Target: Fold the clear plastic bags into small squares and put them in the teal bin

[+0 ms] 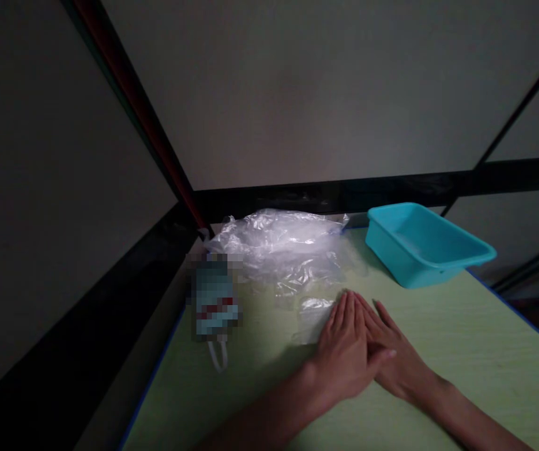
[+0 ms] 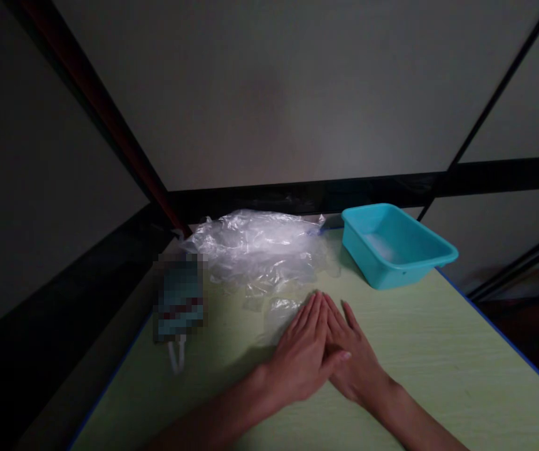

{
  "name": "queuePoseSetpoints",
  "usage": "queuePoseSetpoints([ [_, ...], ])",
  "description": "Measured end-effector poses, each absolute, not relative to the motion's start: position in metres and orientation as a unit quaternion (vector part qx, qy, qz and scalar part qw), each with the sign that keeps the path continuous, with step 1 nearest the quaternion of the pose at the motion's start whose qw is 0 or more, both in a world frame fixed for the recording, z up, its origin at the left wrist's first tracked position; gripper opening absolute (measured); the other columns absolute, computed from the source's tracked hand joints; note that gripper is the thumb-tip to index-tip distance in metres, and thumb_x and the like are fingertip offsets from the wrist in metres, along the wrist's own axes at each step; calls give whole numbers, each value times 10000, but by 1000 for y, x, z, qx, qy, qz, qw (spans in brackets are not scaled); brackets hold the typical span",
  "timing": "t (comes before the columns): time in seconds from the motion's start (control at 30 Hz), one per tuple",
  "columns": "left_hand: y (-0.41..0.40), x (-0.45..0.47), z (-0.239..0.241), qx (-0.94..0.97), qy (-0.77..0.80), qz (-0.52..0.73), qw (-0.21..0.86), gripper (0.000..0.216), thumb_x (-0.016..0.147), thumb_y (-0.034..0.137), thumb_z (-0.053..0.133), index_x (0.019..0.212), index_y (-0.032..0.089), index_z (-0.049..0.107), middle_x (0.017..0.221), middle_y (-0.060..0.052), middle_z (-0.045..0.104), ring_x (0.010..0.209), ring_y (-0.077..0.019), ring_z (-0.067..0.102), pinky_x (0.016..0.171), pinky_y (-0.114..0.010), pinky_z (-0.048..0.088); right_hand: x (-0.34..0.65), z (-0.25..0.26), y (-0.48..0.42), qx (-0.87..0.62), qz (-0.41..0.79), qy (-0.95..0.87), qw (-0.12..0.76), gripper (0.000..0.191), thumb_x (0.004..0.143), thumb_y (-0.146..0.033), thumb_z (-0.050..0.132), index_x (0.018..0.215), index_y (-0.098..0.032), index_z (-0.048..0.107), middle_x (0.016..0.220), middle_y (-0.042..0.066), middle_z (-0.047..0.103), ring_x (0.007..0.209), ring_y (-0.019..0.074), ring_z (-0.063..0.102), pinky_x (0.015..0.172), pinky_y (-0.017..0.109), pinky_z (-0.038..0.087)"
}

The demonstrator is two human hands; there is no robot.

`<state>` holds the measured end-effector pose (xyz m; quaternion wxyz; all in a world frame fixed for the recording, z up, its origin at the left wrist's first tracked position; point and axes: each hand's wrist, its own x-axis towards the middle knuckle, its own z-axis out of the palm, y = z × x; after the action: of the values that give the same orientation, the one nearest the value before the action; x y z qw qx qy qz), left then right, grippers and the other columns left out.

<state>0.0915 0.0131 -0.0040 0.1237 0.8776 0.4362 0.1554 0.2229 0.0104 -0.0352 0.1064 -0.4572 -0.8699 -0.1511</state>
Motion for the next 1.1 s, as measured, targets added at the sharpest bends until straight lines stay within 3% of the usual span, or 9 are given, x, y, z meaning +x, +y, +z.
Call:
queuePoseSetpoints([
  [0.13,15,91,-12,865,472,137,102,824,839,626,222,1368,-2,162,1432,-188,140,1326,-253,72,1083,-380,168,222,-33,11,-464,-146,-868,98,603,808,-152,366,1389,-108,211,1401,146,312,1300,256,234,994,486,302],
  [0.33,12,71,-11,863,490,106,60,846,821,663,151,1358,14,225,1428,-166,165,1324,-252,97,1081,-381,185,223,-34,13,-476,-133,-865,93,504,880,-263,314,1333,-44,323,1397,176,303,1294,259,251,984,476,314],
  [0.67,12,28,-16,865,491,107,20,746,850,591,282,1342,30,267,1422,-171,207,1321,-255,147,1061,-408,236,222,-34,12,-483,-105,-862,112,575,907,-309,309,1401,-76,128,1419,171,255,1308,250,212,1013,477,251],
  [0.93,13,17,-15,869,483,104,17,708,861,550,315,1361,57,221,1431,-161,191,1324,-247,144,1064,-424,204,222,-35,12,-490,-99,-860,101,553,907,-309,310,1388,-67,183,1410,174,270,1304,253,221,1005,487,271],
  [1.1,12,16,-12,876,470,105,10,730,829,539,407,1386,140,158,1452,-145,107,1328,-279,83,1047,-493,183,226,-35,15,-491,-46,-859,135,541,919,-298,287,1408,-146,112,1409,127,303,1292,226,264,997,493,297],
])
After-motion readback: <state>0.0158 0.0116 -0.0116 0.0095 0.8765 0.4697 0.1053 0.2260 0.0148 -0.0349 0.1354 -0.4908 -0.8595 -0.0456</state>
